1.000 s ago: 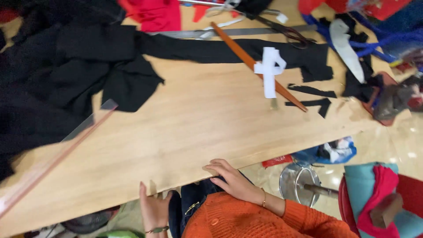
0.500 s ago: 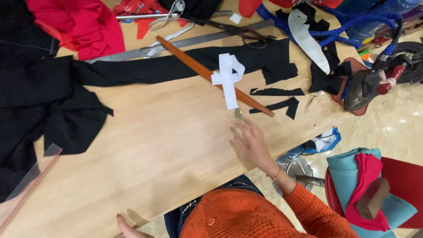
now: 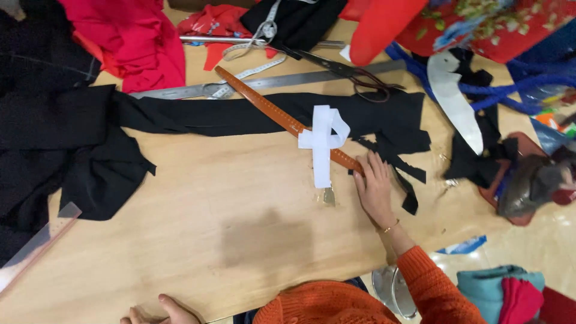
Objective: Measuring, marking, and cutting fabric pieces on a work table using a ruler and scissors.
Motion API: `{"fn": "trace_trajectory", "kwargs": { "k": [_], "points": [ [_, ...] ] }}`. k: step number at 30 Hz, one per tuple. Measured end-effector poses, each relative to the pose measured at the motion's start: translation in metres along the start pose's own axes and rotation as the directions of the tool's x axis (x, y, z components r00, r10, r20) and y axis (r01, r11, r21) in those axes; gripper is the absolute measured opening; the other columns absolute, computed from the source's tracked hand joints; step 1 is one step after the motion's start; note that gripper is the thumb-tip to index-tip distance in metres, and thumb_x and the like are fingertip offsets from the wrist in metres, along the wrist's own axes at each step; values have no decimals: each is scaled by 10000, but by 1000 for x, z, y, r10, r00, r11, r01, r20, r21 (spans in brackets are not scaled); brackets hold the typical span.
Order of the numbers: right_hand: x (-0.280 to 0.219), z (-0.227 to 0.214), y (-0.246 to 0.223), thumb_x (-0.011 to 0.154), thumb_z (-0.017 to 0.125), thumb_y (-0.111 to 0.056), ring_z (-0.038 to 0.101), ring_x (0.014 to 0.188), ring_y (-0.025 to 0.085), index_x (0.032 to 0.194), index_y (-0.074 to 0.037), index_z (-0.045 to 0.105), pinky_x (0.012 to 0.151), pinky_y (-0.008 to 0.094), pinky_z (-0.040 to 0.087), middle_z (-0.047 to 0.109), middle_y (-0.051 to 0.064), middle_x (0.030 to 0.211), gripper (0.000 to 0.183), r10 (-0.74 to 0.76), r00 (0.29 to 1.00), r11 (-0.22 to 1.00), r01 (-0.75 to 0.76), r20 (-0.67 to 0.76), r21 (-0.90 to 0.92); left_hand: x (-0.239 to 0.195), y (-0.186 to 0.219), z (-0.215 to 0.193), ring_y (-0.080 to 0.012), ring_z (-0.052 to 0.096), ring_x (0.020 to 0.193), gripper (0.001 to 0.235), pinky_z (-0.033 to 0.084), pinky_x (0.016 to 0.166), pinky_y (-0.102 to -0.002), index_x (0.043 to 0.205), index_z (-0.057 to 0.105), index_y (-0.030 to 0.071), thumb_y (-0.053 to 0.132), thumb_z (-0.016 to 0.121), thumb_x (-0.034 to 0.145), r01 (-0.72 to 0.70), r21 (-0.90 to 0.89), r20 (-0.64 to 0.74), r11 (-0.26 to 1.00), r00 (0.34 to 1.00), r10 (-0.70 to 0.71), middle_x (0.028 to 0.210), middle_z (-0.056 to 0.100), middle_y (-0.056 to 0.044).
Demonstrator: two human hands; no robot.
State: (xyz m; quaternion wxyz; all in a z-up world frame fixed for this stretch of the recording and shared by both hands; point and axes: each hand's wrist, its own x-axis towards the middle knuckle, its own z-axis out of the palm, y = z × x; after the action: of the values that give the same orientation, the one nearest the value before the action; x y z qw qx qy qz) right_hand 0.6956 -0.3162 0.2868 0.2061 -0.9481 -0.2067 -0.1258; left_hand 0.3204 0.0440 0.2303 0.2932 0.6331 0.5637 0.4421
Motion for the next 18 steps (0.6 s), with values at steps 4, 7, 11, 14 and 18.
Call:
{"fn": "trace_trajectory", "kwargs": {
  "k": [4, 7, 11, 14, 18],
  "points": [
    [50, 16, 15, 1081, 479, -211, 415, 1402, 430, 1411, -32, 541, 1189, 604, 272, 482, 244, 1480, 381, -138, 990, 985, 133, 43, 107, -2, 8, -3, -501, 393, 1399, 542, 355, 1169, -543, 1431, 430, -157, -70, 708, 974, -221, 138, -67, 965, 970, 232, 1536, 295, -318],
    [78, 31, 23, 1080, 497, -171, 488, 1122, 418, 1245, 12, 596, 1007, 546, 354, 563, 242, 1202, 265, -156, 987, 982, 152, 29, 116, -6, 50, -13, -591, 289, 1335, 526, 296, 1105, -646, 1400, 468, -162, 20, 733, 983, -256, 342, -47, 904, 956, 288, 1454, 451, -359],
    [107, 58, 43, 1077, 536, -127, 522, 860, 429, 984, 15, 593, 790, 509, 385, 573, 260, 895, 178, -113, 992, 992, 110, 47, 65, -3, 42, -9, -521, 458, 1349, 538, 320, 1138, -577, 1409, 473, -147, 4, 728, 960, -229, 345, -67, 910, 961, 267, 1430, 505, -354],
    [110, 63, 51, 1057, 581, -99, 527, 897, 459, 1019, 33, 600, 824, 527, 391, 587, 273, 939, 139, -132, 991, 987, 132, -8, 91, 2, 46, -9, -509, 467, 1336, 519, 341, 1137, -568, 1356, 513, -172, 19, 734, 927, -222, 345, -72, 912, 962, 262, 1376, 556, -358],
    [104, 58, 54, 1047, 611, -76, 524, 933, 472, 971, 40, 583, 852, 525, 391, 599, 287, 959, 142, -210, 975, 970, 217, -69, 107, -4, 50, -8, -448, 402, 1415, 501, 278, 1206, -543, 1396, 482, -99, 44, 675, 956, -111, 253, -125, 961, 981, 147, 1481, 480, -287]
  ]
}}
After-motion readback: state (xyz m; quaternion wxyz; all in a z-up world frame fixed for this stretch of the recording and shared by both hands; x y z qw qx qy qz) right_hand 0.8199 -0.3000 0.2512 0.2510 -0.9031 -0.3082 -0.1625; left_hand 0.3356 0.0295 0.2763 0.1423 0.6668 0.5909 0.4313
